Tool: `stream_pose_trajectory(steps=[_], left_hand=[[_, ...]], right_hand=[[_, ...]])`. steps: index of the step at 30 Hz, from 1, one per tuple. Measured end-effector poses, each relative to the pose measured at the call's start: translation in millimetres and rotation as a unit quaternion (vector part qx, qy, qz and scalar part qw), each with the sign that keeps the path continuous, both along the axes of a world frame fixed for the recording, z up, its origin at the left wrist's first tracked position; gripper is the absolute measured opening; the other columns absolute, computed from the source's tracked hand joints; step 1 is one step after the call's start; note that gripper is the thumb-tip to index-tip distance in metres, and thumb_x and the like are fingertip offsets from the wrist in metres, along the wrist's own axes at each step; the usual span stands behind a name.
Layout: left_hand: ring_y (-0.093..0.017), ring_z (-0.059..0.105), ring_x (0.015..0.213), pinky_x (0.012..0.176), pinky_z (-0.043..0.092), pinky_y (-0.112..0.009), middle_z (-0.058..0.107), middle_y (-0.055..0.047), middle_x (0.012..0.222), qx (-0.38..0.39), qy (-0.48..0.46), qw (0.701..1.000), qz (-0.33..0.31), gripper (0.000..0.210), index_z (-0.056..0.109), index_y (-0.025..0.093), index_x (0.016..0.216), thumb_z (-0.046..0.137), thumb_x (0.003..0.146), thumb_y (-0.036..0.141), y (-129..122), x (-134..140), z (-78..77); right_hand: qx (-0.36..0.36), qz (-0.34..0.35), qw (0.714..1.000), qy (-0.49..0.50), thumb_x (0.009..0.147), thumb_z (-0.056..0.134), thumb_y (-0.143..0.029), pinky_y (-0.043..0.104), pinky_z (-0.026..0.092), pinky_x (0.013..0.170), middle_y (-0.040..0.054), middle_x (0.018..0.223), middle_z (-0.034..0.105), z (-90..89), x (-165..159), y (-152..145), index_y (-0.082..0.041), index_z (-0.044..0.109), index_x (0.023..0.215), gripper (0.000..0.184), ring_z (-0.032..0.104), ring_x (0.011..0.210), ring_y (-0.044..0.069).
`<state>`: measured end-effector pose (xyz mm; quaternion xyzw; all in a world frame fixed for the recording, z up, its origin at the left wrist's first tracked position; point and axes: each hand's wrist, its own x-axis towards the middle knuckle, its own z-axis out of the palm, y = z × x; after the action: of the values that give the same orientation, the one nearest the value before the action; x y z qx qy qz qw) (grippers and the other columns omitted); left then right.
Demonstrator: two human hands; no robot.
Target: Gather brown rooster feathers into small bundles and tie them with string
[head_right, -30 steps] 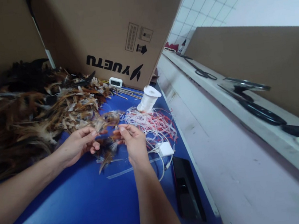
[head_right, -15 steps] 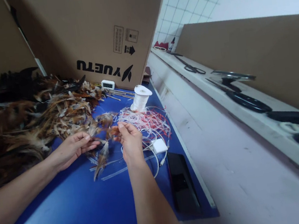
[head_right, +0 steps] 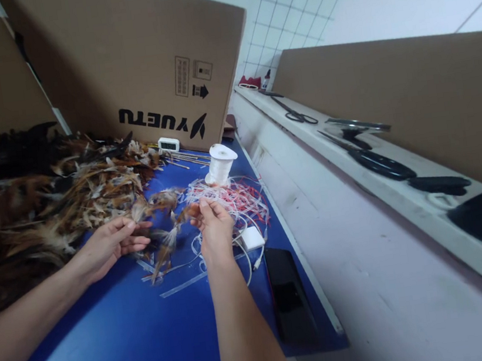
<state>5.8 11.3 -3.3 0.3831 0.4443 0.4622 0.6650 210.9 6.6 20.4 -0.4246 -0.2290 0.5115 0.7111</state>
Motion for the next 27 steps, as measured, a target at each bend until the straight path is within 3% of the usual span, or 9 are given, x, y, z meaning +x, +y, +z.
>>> stream_pose_trajectory(steps=[6,10,15,18,21,27], left_hand=[[-0.018,0.074,0.075,0.071,0.060,-0.025,0.074,-0.014,0.091,0.032,-0.032,0.999,0.022,0.014,0.057,0.012,0.075,0.068,0.081,0.019,3.3,-4.5,0.8],[-0.016,0.073,0.069,0.064,0.060,-0.024,0.074,-0.012,0.093,0.045,-0.038,0.998,0.028,0.015,0.057,0.013,0.076,0.070,0.079,0.021,4.4,-6.0,2.0],[-0.013,0.071,0.062,0.058,0.060,-0.023,0.072,-0.009,0.098,0.037,-0.071,0.997,-0.011,0.019,0.055,0.014,0.074,0.073,0.076,0.021,-5.1,0.3,8.9],[-0.017,0.072,0.065,0.059,0.060,-0.025,0.073,-0.007,0.082,0.028,-0.079,0.995,-0.062,0.024,0.055,0.015,0.075,0.077,0.073,0.026,-12.2,6.3,8.5],[-0.017,0.072,0.065,0.063,0.059,-0.024,0.071,-0.007,0.066,0.021,-0.071,0.993,-0.097,0.027,0.057,0.015,0.076,0.078,0.072,0.031,-15.1,10.0,3.6],[-0.014,0.069,0.063,0.065,0.059,-0.023,0.071,-0.006,0.069,0.019,-0.077,0.994,-0.081,0.025,0.059,0.014,0.073,0.079,0.070,0.029,-12.1,8.5,-0.2]], right_hand=[[0.002,-0.022,0.999,-0.047,0.067,0.073,-0.029,0.022,0.045,0.050,-0.0009,0.068,0.068,-2.2,2.9,1.7,-0.018,0.063,0.078,0.019,0.062,0.059,0.012],[0.007,-0.046,0.994,-0.103,0.068,0.072,-0.032,0.022,0.044,0.048,-0.0015,0.065,0.067,-3.4,5.8,2.7,-0.018,0.063,0.077,0.019,0.061,0.055,0.012],[0.006,0.063,0.990,-0.123,0.066,0.073,-0.034,0.023,0.045,0.046,-0.0005,0.065,0.069,-6.1,-6.8,-2.2,-0.018,0.065,0.078,0.021,0.063,0.053,0.014],[0.005,0.122,0.983,-0.140,0.067,0.071,-0.034,0.023,0.046,0.046,-0.0005,0.063,0.070,-8.9,-19.4,-6.9,-0.018,0.065,0.079,0.021,0.063,0.051,0.015],[0.010,0.143,0.976,-0.164,0.068,0.069,-0.032,0.023,0.046,0.045,-0.0014,0.060,0.068,-11.6,-28.5,-9.9,-0.018,0.064,0.077,0.018,0.062,0.049,0.014],[0.020,0.147,0.966,-0.212,0.071,0.066,-0.032,0.023,0.046,0.046,-0.0009,0.062,0.069,-15.0,-30.9,-9.7,-0.019,0.064,0.077,0.015,0.064,0.054,0.015]])
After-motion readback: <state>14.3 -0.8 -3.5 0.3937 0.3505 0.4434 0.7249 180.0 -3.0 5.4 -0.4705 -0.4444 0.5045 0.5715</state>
